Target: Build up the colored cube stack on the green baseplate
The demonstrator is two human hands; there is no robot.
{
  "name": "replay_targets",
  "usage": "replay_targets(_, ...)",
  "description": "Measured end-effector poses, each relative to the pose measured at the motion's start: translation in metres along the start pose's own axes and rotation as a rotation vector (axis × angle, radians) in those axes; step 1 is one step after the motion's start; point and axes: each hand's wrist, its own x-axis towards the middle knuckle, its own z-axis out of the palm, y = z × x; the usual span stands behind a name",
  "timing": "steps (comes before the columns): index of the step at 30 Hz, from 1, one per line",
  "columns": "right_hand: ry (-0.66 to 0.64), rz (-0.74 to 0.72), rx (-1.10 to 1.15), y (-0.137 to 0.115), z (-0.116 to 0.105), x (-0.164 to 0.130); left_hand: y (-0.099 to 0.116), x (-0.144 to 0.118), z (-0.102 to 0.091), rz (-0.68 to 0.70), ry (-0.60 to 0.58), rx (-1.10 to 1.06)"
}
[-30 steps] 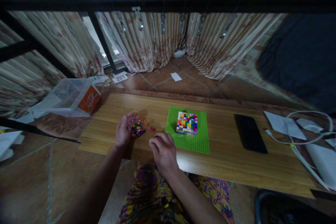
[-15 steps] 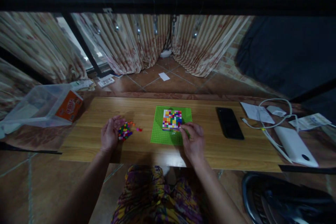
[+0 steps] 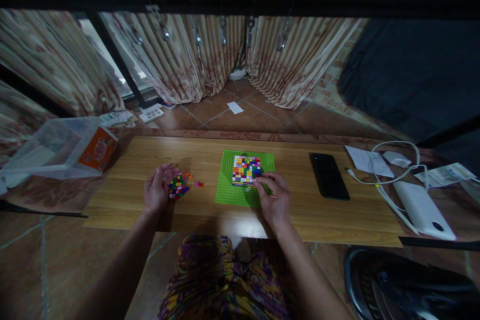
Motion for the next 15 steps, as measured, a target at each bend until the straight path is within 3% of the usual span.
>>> replay_targets(15,0.029,-0.134,-0.038,0.0098,0.0026,-0.0047,0.0037,-0.0027,0.0015,-0.002,0.005,0.009)
